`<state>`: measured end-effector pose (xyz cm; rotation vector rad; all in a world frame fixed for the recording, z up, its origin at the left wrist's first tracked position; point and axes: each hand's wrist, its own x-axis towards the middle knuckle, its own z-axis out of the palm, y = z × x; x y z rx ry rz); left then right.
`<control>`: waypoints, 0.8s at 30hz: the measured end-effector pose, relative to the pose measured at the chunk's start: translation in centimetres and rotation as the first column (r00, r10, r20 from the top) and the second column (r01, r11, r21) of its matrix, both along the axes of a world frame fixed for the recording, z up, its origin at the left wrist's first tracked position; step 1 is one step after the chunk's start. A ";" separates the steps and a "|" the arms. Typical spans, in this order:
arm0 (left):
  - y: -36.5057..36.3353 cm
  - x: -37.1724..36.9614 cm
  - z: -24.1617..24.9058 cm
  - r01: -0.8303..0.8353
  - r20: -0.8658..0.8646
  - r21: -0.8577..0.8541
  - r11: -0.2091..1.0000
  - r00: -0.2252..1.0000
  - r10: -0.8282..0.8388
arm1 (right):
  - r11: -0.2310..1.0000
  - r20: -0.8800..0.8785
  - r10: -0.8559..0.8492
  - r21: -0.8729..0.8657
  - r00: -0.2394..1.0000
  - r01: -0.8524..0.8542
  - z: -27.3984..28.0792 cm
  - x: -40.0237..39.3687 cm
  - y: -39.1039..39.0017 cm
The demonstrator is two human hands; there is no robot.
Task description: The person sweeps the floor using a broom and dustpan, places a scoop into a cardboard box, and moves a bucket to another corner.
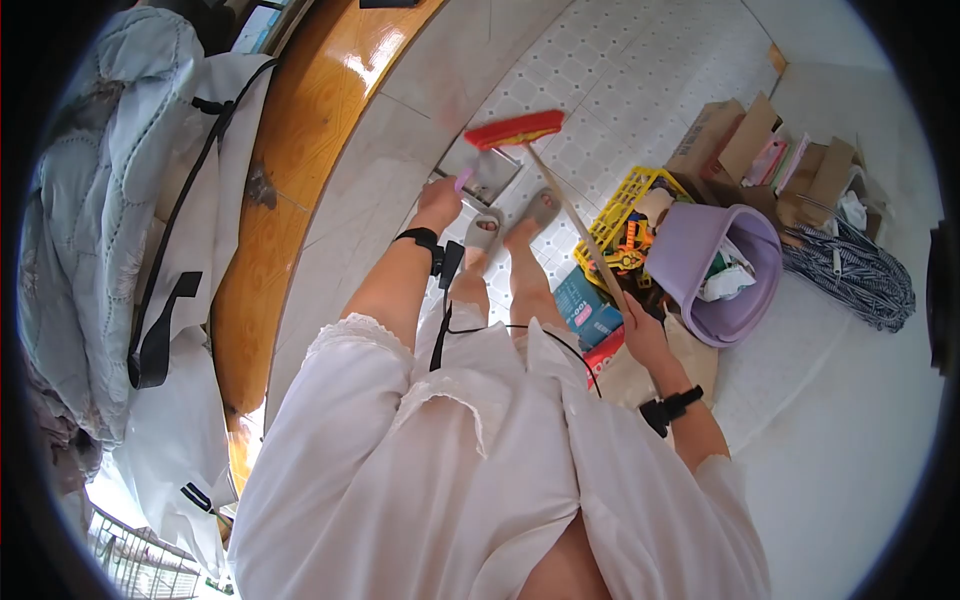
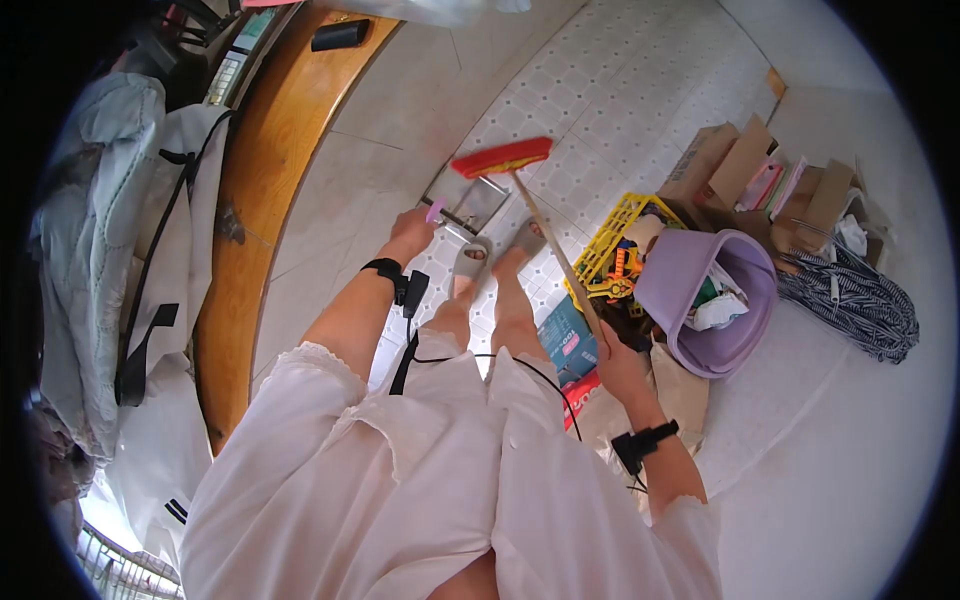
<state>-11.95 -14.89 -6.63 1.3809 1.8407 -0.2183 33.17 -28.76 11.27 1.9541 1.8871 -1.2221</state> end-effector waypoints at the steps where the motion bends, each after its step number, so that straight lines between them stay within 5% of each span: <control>1: 0.3 0.0 0.6 -0.052 0.016 -0.021 0.998 0.998 0.053 | 0.958 -0.004 -0.188 -0.220 0.982 0.183 3.5 -0.3 0.6; 2: 0.7 0.0 1.0 -0.102 0.031 -0.040 0.994 0.994 0.103 | 0.838 0.030 -0.370 -0.422 0.929 0.347 6.3 -0.7 0.9; 6: -0.6 -1.1 -1.2 -0.015 0.020 -0.001 1.000 1.000 0.016 | 0.727 0.069 -0.509 -0.499 0.858 0.472 11.1 -1.7 -0.8; 10: -2.9 -2.1 1.0 -0.007 0.051 0.003 1.000 0.999 0.007 | 0.745 0.006 -0.601 -0.359 0.799 0.563 7.1 -1.4 -1.4; 12: -5.1 -2.9 1.8 -0.010 0.105 0.059 0.998 0.994 0.004 | 0.770 -0.160 -0.632 -0.241 0.758 0.591 3.0 -1.1 0.9; 14: -7.1 -3.1 3.8 -0.020 0.124 0.091 0.996 0.992 0.008 | 0.696 -0.187 -0.716 -0.266 0.673 0.667 0.1 -1.8 5.6; 19: -12.2 -4.3 6.4 -0.038 0.110 0.141 0.989 0.994 0.022 | 0.743 -0.280 -0.664 -0.148 0.693 0.652 -11.1 -3.3 10.9; 22: -14.8 -5.1 7.6 -0.089 0.118 0.193 0.977 0.991 0.067 | 0.805 -0.179 -0.593 -0.107 0.785 0.584 -16.2 -3.9 7.7; 24: -17.2 -6.1 8.0 -0.048 0.082 0.285 0.957 0.996 0.026 | 0.923 -0.023 -0.384 0.016 0.923 0.385 -18.0 -3.4 1.0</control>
